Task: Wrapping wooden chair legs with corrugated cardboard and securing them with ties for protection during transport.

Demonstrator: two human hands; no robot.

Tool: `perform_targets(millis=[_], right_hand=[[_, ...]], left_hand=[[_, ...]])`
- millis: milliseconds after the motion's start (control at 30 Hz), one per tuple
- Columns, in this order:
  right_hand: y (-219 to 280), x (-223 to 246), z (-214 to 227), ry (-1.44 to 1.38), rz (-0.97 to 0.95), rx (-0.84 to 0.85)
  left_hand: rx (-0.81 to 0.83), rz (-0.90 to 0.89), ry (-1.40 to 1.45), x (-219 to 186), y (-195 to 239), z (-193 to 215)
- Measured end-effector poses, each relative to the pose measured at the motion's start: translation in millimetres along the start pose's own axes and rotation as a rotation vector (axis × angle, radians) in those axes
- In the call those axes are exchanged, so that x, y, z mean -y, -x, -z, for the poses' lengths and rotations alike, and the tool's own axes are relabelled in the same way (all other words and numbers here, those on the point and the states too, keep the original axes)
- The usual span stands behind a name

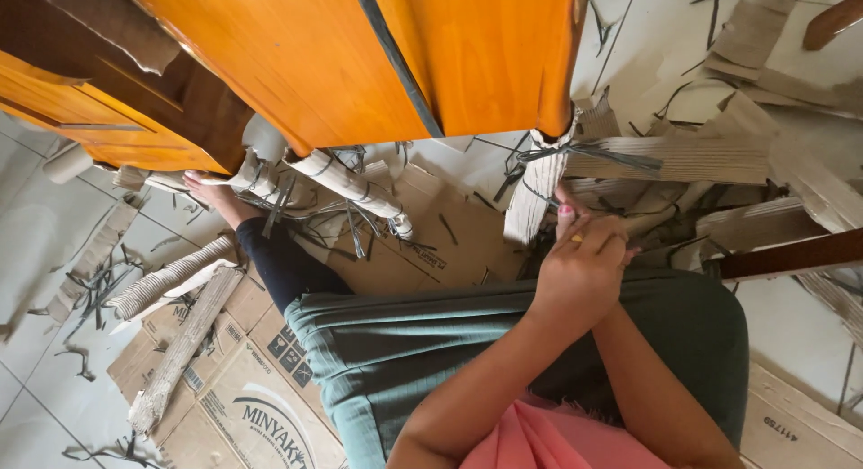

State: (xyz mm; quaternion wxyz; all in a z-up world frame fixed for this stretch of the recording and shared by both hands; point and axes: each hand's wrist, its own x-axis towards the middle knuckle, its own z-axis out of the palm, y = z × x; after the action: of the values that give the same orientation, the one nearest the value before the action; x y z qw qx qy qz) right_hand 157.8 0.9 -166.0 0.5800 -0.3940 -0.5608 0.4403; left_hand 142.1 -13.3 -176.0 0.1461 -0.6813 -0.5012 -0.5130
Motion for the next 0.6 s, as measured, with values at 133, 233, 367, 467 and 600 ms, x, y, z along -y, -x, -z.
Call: perform_targets(millis=[133,233,367,467,600], right_hand=[[13,-17,7,0.049,0.134,-0.018],[11,-21,13,0.085,0.244,-0.041],[-6,51,-13,0.296,0.346,-0.101],[-6,36,-13,0.46,0.392,-0.158],[-2,67,-9,0.421,0.298,-0.135]], left_hand=[[0.329,0.16,-0.299,-34,-74,89],[0.142,0.179,0.463,-12,-105,145],[0.098,0.136,0.302,34,-97,140],[0.077,-0.044,0.108,54,-89,121],[0.08,-0.133,-0.06,57,-97,122]])
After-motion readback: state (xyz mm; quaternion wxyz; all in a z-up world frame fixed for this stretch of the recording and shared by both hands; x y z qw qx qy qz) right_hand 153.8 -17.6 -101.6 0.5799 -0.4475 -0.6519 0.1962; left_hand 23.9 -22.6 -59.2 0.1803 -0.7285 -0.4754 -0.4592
